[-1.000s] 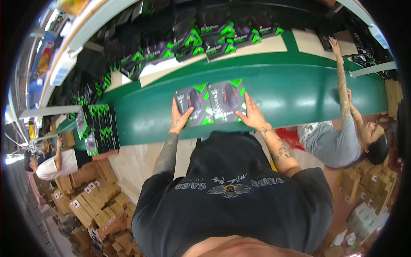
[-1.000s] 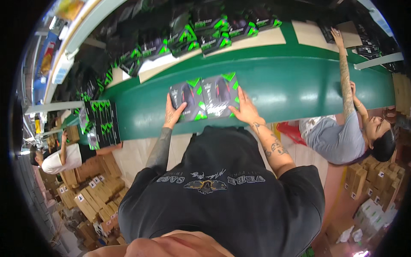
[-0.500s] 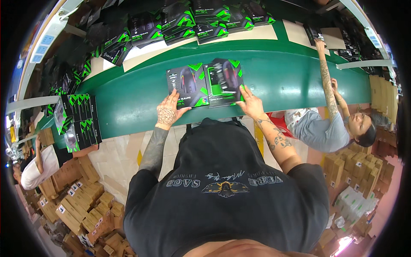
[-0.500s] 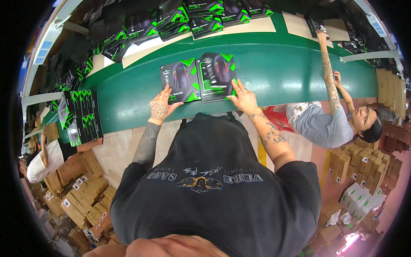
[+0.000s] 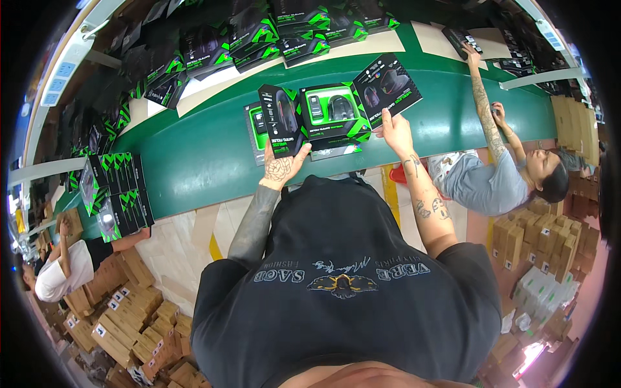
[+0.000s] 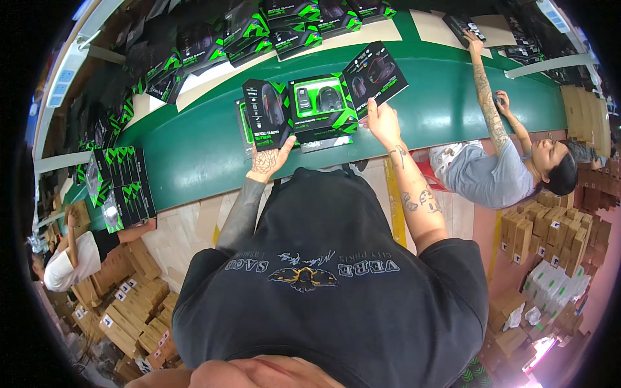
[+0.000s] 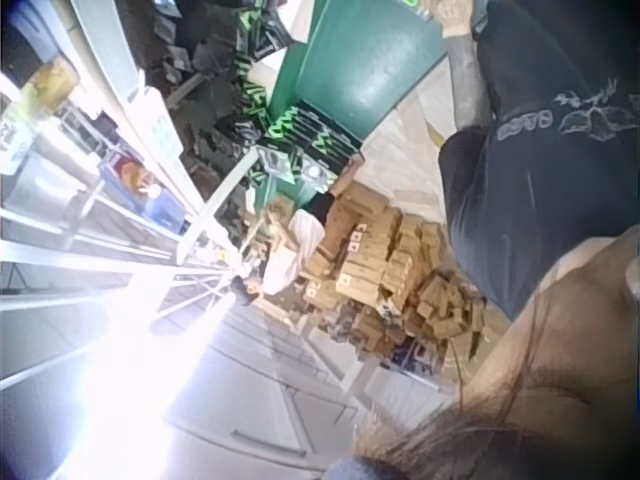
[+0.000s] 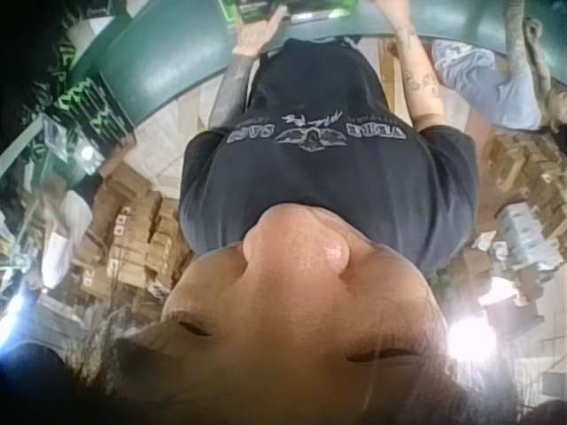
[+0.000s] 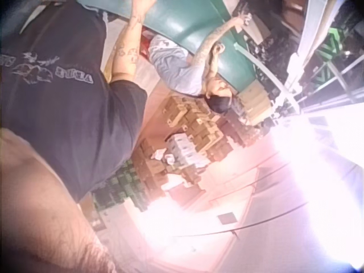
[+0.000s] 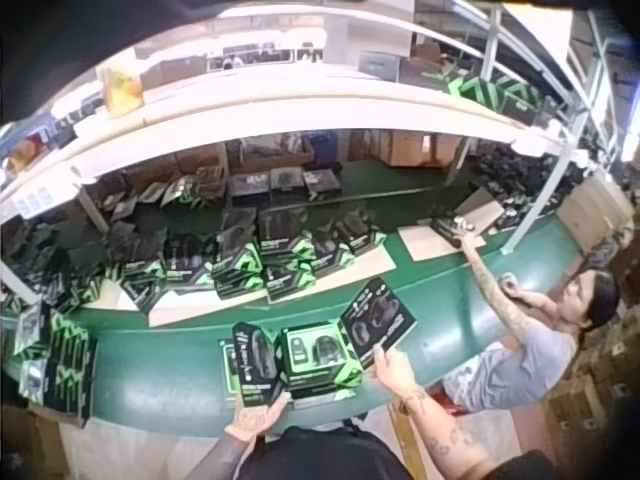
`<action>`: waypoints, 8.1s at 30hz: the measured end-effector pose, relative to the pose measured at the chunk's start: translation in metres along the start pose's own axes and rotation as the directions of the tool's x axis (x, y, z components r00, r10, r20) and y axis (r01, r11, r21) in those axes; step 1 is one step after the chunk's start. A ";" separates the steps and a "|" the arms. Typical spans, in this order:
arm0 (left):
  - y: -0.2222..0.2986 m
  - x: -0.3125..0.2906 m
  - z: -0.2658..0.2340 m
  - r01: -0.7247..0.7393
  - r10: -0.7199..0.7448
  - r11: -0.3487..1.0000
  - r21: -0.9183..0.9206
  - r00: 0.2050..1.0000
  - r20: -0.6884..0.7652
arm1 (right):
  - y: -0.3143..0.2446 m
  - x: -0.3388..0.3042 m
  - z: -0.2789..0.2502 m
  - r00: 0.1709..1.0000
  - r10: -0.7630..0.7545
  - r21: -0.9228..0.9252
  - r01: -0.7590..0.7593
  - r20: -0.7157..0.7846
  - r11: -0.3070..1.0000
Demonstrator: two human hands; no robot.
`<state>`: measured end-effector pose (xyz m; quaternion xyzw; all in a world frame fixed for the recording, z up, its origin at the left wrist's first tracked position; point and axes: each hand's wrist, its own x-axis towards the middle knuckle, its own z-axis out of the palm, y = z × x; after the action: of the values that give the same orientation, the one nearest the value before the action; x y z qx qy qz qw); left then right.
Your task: Sorting and arranging computer mouse packaging on an assembly line conveyor belt.
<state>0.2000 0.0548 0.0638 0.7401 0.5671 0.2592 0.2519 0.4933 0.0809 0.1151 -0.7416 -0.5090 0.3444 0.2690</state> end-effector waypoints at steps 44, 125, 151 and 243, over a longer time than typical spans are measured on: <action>-0.011 0.124 -0.060 0.236 -0.281 0.957 -0.172 0.902 -0.327 | -0.061 0.069 0.066 0.942 -0.336 0.079 0.333 0.024 0.940; -0.082 0.019 0.019 0.423 -0.407 0.561 -0.712 0.889 0.208 | 0.064 0.032 0.056 0.965 0.115 0.294 -0.183 0.235 0.938; -0.064 -0.056 0.045 0.115 -0.188 0.900 0.421 0.973 0.136 | 0.091 0.017 0.014 0.977 -0.214 -0.115 0.211 -0.009 0.971; -0.109 -0.051 -0.062 0.611 -0.580 0.765 -0.203 0.791 0.197 | -0.043 0.003 0.097 0.972 0.043 0.223 -0.095 0.229 0.970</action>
<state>0.0694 0.0359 0.0321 0.4970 0.7178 0.1908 0.4487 0.3937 0.1033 0.0869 -0.6791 -0.4658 0.4917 0.2829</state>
